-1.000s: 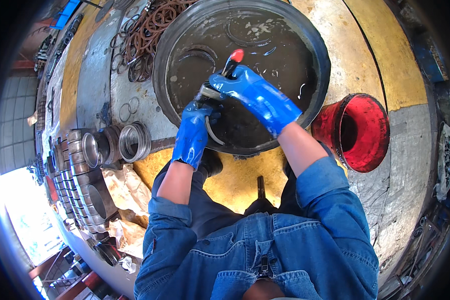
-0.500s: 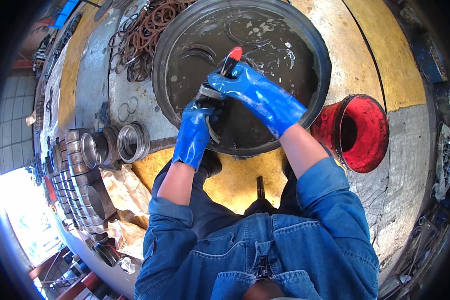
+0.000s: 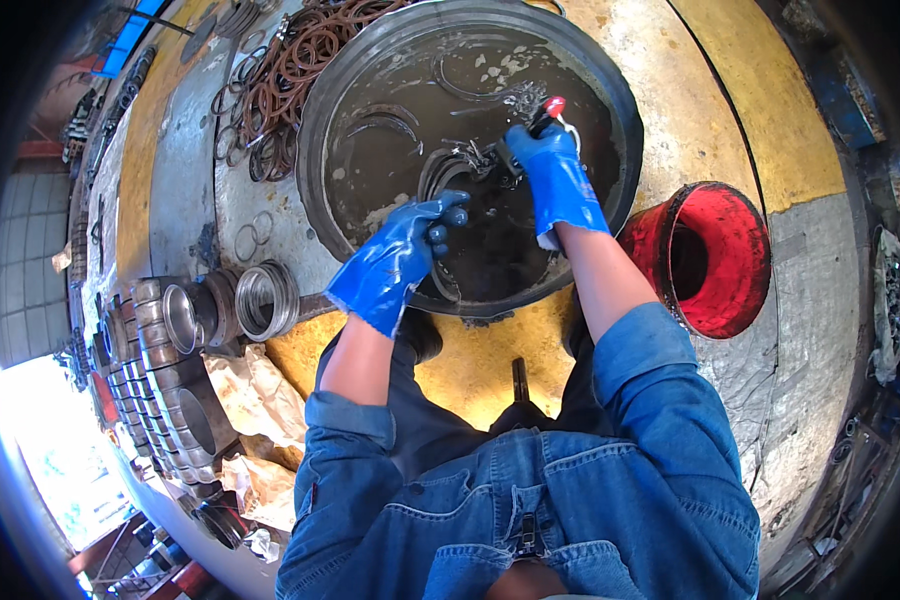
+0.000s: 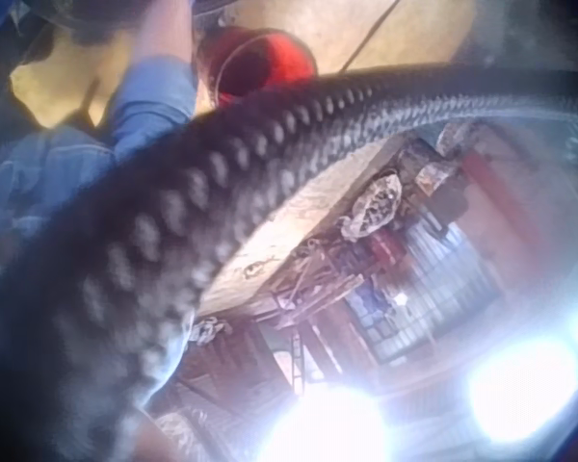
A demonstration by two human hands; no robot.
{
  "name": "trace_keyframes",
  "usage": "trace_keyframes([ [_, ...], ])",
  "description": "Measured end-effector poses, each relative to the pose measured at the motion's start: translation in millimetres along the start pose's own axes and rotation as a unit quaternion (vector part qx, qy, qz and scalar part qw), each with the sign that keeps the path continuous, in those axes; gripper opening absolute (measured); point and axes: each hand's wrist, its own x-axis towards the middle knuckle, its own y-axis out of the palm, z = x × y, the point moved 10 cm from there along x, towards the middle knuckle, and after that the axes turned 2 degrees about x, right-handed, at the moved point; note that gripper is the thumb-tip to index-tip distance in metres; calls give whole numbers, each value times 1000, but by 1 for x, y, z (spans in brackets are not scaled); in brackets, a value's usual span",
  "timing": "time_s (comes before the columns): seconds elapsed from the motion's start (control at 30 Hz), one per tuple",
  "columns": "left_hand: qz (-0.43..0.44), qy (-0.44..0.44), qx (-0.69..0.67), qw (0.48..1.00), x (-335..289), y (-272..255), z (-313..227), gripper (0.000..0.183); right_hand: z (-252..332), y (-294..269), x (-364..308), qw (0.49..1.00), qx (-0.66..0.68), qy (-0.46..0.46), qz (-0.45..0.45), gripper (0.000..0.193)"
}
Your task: The person is scrubbing metal rings in a large bucket of liquid using a brush and then transferring them into a smaller red bucket.
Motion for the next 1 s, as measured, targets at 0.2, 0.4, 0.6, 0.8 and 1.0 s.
trace_keyframes([
  [0.2,-77,136,73,985,-15,16,3,35,23,-41,-16,969,234,77,17,31],
  [0.4,31,176,-2,984,-8,-9,-1,39,60,-32,-35,964,241,4,110,32],
  [0.6,-162,174,110,965,-33,-44,-25,39,94,65,-93,917,218,-48,331,33],
  [0.8,-161,190,114,962,-31,-66,-18,29,69,75,-69,970,62,-66,226,31],
  [1.0,-165,177,119,963,-28,-53,-19,30,43,52,-36,973,153,0,173,37],
])
